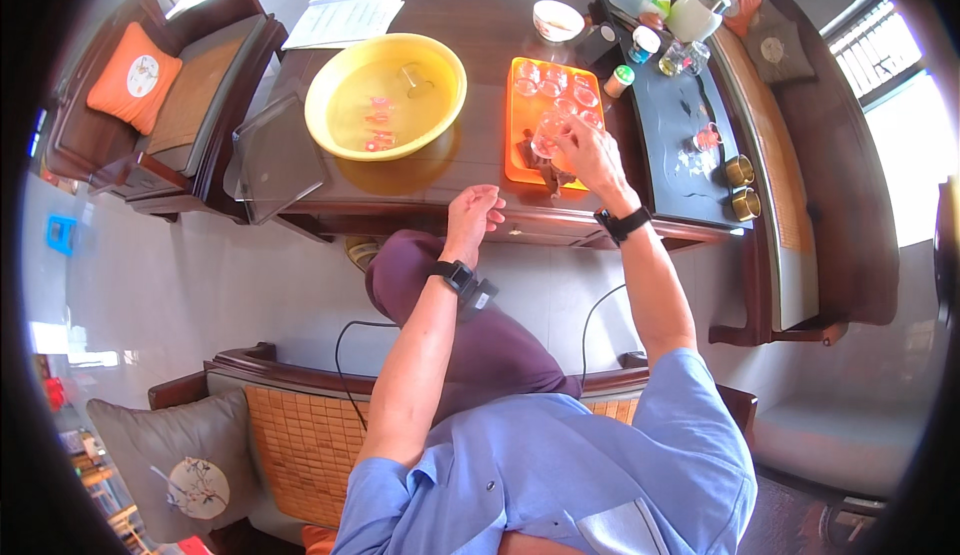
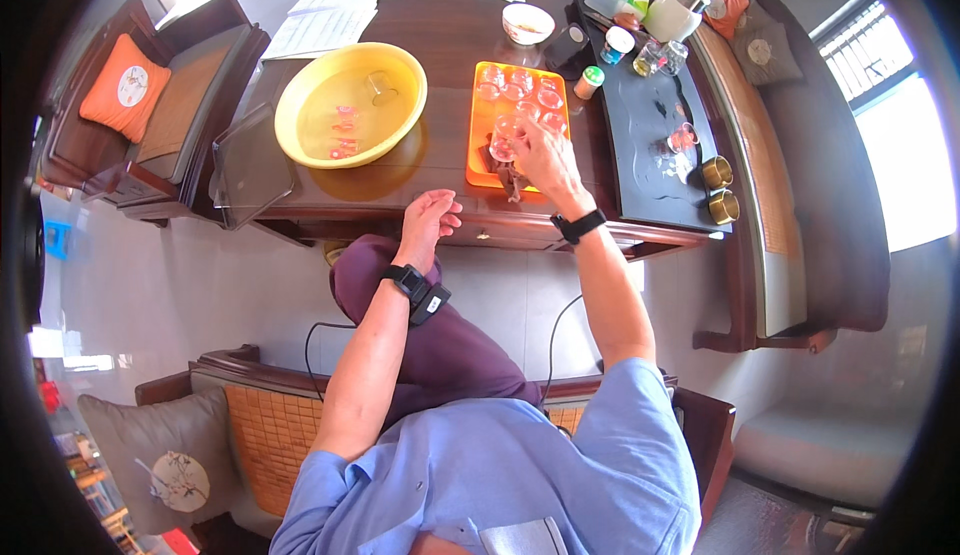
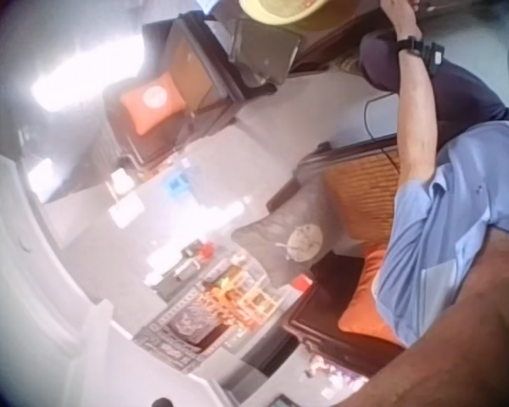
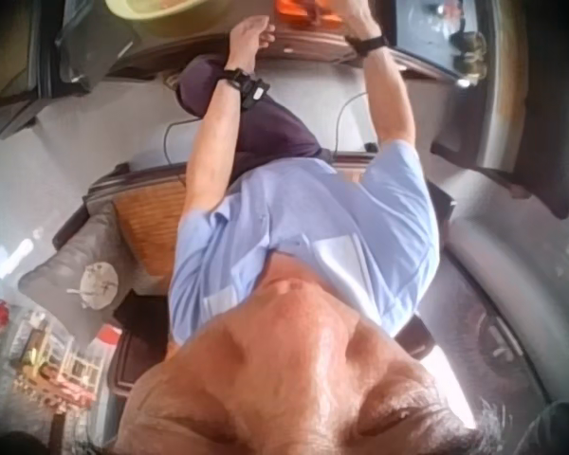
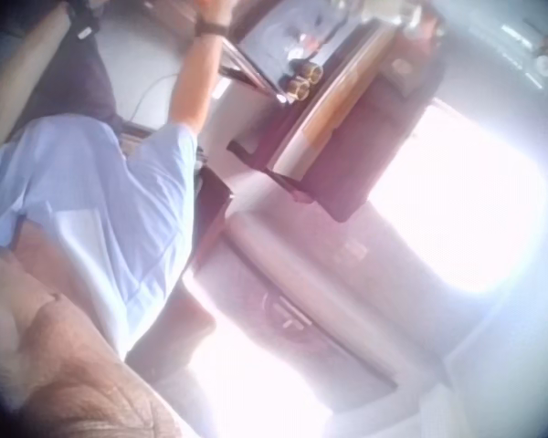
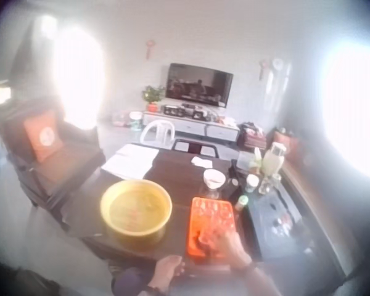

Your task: The person cleans a set of small clear cups and several small brown lids by hand with a cloth, then places them into an orange tray.

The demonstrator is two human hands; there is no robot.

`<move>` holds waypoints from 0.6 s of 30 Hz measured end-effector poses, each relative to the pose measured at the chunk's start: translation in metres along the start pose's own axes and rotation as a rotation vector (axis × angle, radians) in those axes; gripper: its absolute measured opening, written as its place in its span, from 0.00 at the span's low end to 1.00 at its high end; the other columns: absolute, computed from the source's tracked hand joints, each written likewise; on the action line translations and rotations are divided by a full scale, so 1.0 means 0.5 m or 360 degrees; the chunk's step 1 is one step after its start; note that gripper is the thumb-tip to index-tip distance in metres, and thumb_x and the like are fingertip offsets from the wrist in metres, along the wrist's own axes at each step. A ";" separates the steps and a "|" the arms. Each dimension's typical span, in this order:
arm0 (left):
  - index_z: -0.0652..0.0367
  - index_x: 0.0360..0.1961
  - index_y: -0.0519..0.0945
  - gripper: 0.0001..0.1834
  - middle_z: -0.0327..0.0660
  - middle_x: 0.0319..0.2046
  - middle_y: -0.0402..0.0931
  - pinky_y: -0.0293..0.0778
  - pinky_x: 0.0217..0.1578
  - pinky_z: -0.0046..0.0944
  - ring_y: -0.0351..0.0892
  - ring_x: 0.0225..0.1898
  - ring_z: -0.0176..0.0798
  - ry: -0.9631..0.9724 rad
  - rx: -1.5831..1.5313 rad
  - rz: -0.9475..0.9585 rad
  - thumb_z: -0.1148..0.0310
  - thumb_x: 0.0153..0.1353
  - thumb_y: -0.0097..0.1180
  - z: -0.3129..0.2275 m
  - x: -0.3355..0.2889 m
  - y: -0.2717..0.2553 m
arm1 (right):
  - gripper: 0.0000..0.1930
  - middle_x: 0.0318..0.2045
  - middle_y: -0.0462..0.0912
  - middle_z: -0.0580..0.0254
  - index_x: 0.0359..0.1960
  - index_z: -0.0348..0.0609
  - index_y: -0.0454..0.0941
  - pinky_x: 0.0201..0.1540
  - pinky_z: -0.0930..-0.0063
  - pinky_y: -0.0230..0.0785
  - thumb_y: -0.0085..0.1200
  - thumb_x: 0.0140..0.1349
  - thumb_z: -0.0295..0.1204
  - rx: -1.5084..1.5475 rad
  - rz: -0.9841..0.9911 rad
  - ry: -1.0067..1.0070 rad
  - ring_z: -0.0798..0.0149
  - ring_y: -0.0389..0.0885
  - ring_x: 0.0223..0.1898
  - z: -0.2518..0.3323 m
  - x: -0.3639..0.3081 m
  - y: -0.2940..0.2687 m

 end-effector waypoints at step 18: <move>0.56 0.51 0.80 0.12 0.37 0.38 0.83 0.73 0.34 0.30 0.80 0.32 0.30 -0.0035 0.0082 0.0003 0.63 0.71 0.58 0.014 0.014 0.020 | 0.04 0.30 0.83 0.42 0.34 0.38 0.78 0.39 0.52 0.75 0.58 0.58 0.24 0.0166 -0.0121 -0.0010 0.40 0.83 0.36 -0.046 -0.002 0.050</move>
Point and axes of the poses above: each hand's wrist, its own x-axis towards the middle knuckle, its own y-axis out of the palm, z = x × y, the point moved 3 cm from there along x, towards the middle knuckle
